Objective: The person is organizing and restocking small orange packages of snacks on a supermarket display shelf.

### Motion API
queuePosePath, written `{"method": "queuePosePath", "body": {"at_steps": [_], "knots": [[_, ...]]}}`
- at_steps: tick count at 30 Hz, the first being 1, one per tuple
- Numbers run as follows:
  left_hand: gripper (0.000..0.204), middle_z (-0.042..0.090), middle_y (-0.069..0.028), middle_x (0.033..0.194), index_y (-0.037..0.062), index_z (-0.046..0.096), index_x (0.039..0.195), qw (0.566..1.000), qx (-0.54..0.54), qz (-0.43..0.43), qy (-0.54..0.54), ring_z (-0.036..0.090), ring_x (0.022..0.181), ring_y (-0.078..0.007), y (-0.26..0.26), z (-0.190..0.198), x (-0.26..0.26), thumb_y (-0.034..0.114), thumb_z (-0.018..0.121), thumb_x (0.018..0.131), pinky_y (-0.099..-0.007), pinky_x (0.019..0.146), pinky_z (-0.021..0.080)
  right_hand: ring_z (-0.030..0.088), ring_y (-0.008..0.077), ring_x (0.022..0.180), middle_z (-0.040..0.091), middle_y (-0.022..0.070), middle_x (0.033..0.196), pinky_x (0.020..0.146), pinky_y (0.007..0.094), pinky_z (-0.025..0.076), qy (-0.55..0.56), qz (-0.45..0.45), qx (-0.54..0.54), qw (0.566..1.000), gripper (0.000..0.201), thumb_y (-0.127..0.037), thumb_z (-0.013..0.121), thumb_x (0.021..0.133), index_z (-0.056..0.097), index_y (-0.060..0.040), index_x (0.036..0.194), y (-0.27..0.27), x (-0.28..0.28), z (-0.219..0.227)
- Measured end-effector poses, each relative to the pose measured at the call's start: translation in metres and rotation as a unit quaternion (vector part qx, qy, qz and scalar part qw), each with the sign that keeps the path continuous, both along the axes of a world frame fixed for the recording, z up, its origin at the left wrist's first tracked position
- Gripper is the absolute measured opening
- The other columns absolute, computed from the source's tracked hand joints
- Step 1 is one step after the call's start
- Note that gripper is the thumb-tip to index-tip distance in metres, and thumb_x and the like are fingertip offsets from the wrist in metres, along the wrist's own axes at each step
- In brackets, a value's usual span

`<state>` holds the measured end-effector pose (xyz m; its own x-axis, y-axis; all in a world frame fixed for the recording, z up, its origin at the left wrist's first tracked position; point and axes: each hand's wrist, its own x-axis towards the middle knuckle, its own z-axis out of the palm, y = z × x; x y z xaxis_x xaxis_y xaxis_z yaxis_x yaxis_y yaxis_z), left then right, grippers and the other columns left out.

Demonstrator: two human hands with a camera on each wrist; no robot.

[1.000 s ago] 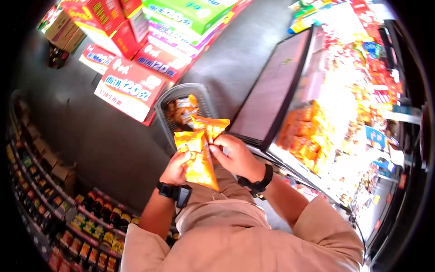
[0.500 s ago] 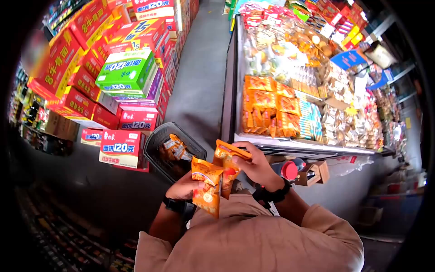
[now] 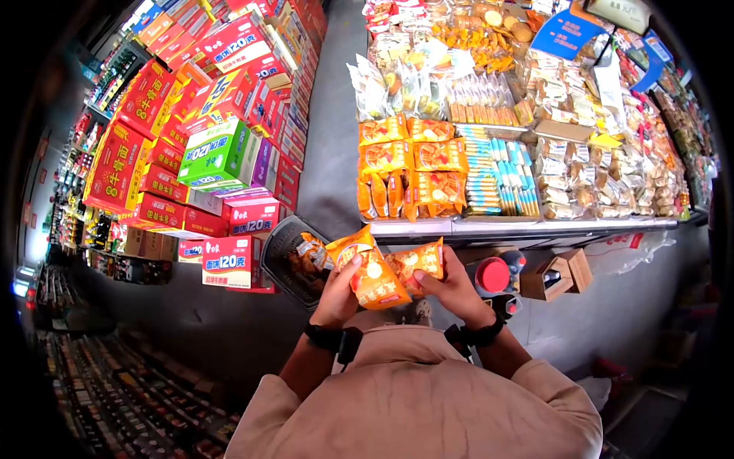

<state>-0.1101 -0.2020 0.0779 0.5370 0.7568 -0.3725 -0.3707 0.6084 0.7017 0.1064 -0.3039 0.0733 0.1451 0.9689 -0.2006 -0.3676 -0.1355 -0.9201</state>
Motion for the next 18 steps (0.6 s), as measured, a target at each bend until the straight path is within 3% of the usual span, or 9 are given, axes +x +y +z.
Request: {"method": "queuePosePath", "body": {"at_steps": [2, 6, 8, 9, 10, 13, 16, 18], "knots": [[0.042, 0.061, -0.0084, 0.131, 0.0059, 0.048, 0.142, 1.0, 0.001, 0.01, -0.003, 0.06, 0.123, -0.0192, 0.001, 0.0, 0.015, 0.034, 0.044, 0.11, -0.0373, 0.107, 0.046, 0.063, 0.0086, 0.099, 0.063, 0.0044, 0.115, 0.085, 0.0266, 0.056, 0.002, -0.022, 0.009, 1.0, 0.039, -0.005, 0.068, 0.097, 0.045, -0.0014, 0.128, 0.004, 0.004, -0.012], [0.046, 0.062, -0.0046, 0.131, 0.0074, 0.053, 0.135, 0.994, -0.043, 0.078, -0.07, 0.061, 0.121, -0.0161, 0.037, -0.042, 0.027, 0.045, 0.043, 0.11, -0.0353, 0.106, 0.047, 0.066, 0.0111, 0.094, 0.065, 0.0074, 0.115, 0.082, 0.0294, 0.058, -0.008, -0.117, 0.01, 0.993, 0.039, -0.006, 0.069, 0.097, 0.045, -0.0015, 0.128, 0.013, 0.023, -0.02], [0.043, 0.062, -0.0046, 0.131, 0.008, 0.054, 0.134, 0.991, -0.064, 0.094, -0.071, 0.062, 0.119, -0.0159, 0.06, -0.045, 0.037, 0.042, 0.043, 0.111, -0.0345, 0.104, 0.048, 0.067, 0.0118, 0.096, 0.066, 0.0084, 0.116, 0.082, 0.0297, 0.059, -0.075, -0.161, -0.01, 0.984, 0.04, -0.008, 0.07, 0.097, 0.045, -0.0021, 0.128, 0.013, 0.033, -0.022], [0.041, 0.062, -0.0036, 0.131, 0.0105, 0.053, 0.135, 0.991, -0.07, 0.102, -0.053, 0.062, 0.118, -0.0153, 0.075, -0.062, 0.039, 0.041, 0.05, 0.108, -0.0341, 0.102, 0.048, 0.067, 0.0126, 0.099, 0.066, 0.0087, 0.115, 0.085, 0.0299, 0.058, -0.069, -0.154, -0.043, 0.985, 0.04, -0.009, 0.071, 0.097, 0.045, -0.0021, 0.127, 0.013, 0.04, -0.017], [0.041, 0.062, -0.0036, 0.131, 0.0105, 0.053, 0.135, 0.991, -0.076, 0.095, -0.058, 0.062, 0.118, -0.0153, 0.088, -0.063, 0.044, 0.041, 0.05, 0.108, -0.0341, 0.102, 0.048, 0.067, 0.0131, 0.101, 0.067, 0.009, 0.115, 0.089, 0.03, 0.056, -0.107, -0.166, -0.032, 0.98, 0.04, -0.009, 0.071, 0.097, 0.045, -0.0019, 0.127, 0.016, 0.045, -0.014], [0.047, 0.063, -0.0019, 0.131, 0.0139, 0.053, 0.137, 0.985, -0.129, 0.111, 0.008, 0.062, 0.12, -0.0157, 0.121, -0.07, 0.065, 0.038, 0.067, 0.099, -0.0371, 0.094, 0.051, 0.067, 0.0131, 0.102, 0.067, 0.0091, 0.115, 0.09, 0.0302, 0.055, -0.126, -0.182, -0.05, 0.974, 0.04, -0.009, 0.07, 0.097, 0.045, -0.0013, 0.127, 0.027, 0.05, 0.003], [0.045, 0.06, -0.0038, 0.134, 0.0122, 0.05, 0.141, 0.988, -0.132, 0.079, -0.002, 0.058, 0.125, -0.02, 0.144, -0.069, 0.082, 0.026, 0.065, 0.101, -0.042, 0.103, 0.052, 0.067, 0.0146, 0.103, 0.067, 0.0102, 0.118, 0.089, 0.0306, 0.056, -0.156, -0.224, -0.076, 0.959, 0.038, -0.008, 0.069, 0.098, 0.047, 0.0003, 0.128, 0.049, 0.047, 0.013], [0.042, 0.06, -0.0063, 0.133, 0.0102, 0.05, 0.14, 0.988, -0.13, 0.076, -0.019, 0.059, 0.125, -0.0215, 0.156, -0.08, 0.09, 0.02, 0.063, 0.102, -0.0412, 0.105, 0.053, 0.068, 0.0161, 0.104, 0.067, 0.011, 0.119, 0.088, 0.031, 0.057, -0.115, -0.278, -0.054, 0.952, 0.036, -0.007, 0.068, 0.098, 0.049, 0.0019, 0.128, 0.063, 0.044, 0.013]]}}
